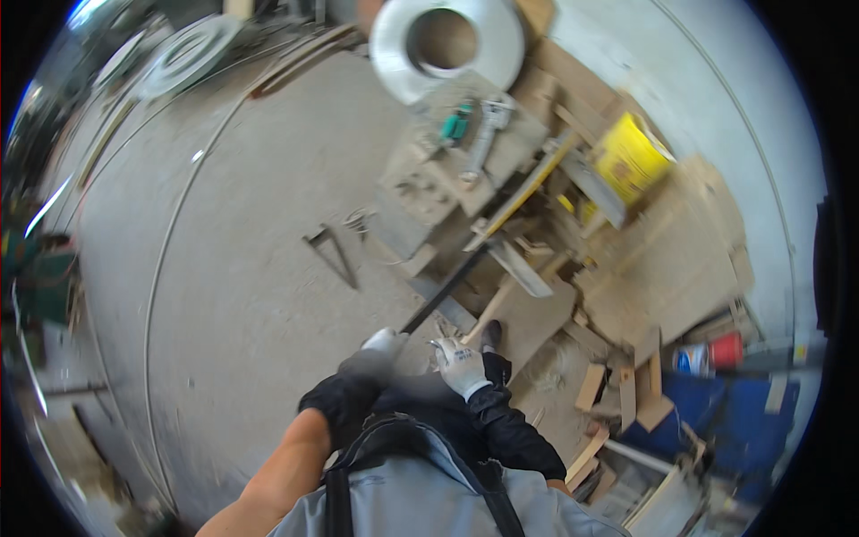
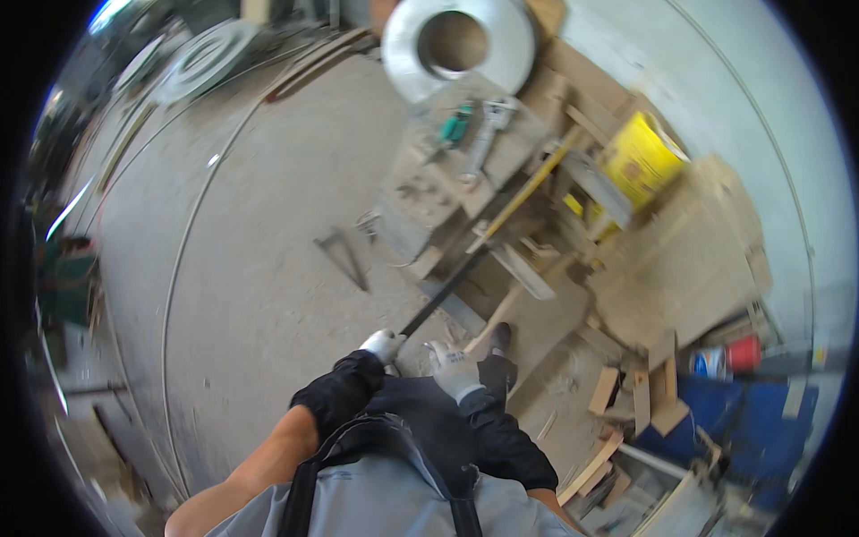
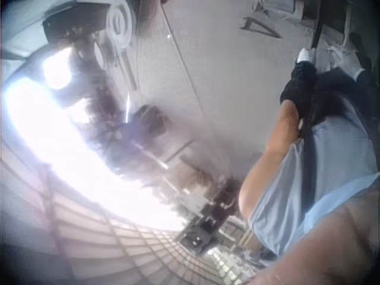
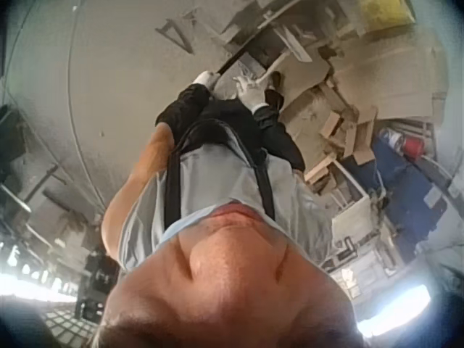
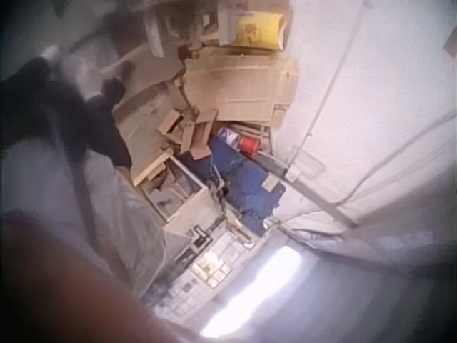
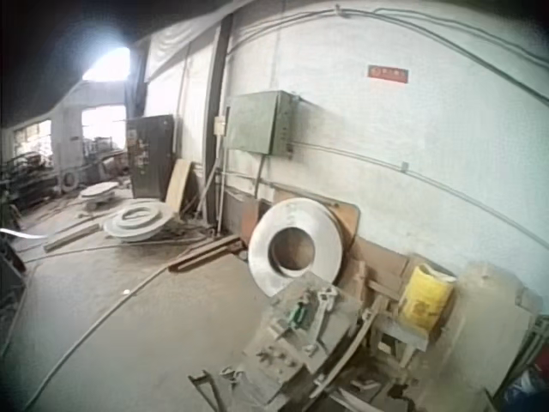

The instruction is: The recorder uses an adjustable wrench to tighten or loosen bolts on a piece of machinery in a workshop.

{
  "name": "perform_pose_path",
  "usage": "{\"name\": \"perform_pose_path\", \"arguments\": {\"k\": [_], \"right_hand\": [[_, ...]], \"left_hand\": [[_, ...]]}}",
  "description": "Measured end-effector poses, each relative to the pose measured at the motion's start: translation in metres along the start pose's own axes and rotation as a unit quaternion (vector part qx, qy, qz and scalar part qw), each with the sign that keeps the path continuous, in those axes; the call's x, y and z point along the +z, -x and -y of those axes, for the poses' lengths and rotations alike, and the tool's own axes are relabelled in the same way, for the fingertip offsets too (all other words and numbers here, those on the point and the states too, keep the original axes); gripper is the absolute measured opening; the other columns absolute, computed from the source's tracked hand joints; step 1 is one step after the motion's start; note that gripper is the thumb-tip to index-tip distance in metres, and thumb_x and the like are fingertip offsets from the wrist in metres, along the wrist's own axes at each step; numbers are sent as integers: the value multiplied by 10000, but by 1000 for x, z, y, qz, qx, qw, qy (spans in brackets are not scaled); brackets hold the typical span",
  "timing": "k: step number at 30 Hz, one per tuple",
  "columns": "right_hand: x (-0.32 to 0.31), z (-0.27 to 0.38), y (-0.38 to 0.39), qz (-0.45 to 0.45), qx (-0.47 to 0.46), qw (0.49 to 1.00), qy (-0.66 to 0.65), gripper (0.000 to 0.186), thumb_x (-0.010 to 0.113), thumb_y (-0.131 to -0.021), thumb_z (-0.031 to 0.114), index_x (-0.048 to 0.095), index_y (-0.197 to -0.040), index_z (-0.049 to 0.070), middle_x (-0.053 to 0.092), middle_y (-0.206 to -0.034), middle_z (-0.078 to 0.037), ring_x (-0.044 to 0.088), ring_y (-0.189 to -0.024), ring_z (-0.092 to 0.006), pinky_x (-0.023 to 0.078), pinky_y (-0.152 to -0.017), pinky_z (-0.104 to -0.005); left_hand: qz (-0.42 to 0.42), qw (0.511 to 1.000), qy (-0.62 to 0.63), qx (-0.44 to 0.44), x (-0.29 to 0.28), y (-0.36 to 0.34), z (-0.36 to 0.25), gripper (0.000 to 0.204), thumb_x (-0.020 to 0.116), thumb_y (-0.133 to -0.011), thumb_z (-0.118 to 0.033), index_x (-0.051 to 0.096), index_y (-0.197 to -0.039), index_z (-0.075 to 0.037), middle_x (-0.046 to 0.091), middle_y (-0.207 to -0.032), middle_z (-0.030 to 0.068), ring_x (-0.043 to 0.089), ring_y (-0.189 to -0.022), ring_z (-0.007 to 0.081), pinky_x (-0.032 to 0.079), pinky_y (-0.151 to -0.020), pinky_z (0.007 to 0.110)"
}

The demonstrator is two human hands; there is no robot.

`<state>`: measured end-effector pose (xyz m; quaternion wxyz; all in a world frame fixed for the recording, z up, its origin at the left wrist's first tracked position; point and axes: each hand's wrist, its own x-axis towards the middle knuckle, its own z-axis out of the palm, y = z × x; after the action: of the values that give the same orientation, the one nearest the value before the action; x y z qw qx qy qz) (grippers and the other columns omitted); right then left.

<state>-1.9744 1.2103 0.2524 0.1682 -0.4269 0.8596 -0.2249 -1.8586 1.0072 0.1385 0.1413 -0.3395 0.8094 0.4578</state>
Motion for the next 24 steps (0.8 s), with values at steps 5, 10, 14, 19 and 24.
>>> {"name": "perform_pose_path", "arguments": {"k": [5,10,14,19,24], "right_hand": [[-68,-38,82,-138,236,960,-53,220,576,-1009,225,695,-1105,68,728,-1070,-165,705,-977,-373,556,-835,-455],[-76,-76,119,-293,220,928,-68,244,629,-1004,258,706,-1082,40,731,-964,-192,704,-874,-395,552,-787,-471],[-84,-72,136,-323,323,870,-185,228,630,-1001,212,701,-1104,22,731,-940,-176,703,-860,-368,544,-789,-452],[-75,-62,153,-314,349,846,-250,256,592,-1033,236,710,-1098,18,745,-940,-147,720,-856,-265,536,-756,-389],[-69,-89,217,-325,472,765,-292,267,589,-1050,263,730,-1095,42,731,-871,-48,579,-689,-103,455,-623,-302]], "left_hand": [[-105,964,135,204,-43,-13,-182,214,677,-952,-254,720,-1079,-87,734,-906,200,726,-827,399,578,-730,471],[-153,909,166,350,-75,-65,-318,223,690,-941,-247,702,-1082,-74,735,-963,191,716,-885,404,567,-762,478],[-179,903,49,389,-43,-97,-351,247,693,-929,-287,680,-1043,-69,729,-971,187,707,-904,402,561,-779,500],[-213,886,-184,368,36,-151,-188,507,711,-884,-404,580,-1193,-23,646,-1094,226,645,-1025,440,543,-852,539],[-127,957,-148,215,92,-58,-181,706,692,-890,-207,401,-1482,45,617,-1216,297,616,-1109,472,520,-937,521]]}}
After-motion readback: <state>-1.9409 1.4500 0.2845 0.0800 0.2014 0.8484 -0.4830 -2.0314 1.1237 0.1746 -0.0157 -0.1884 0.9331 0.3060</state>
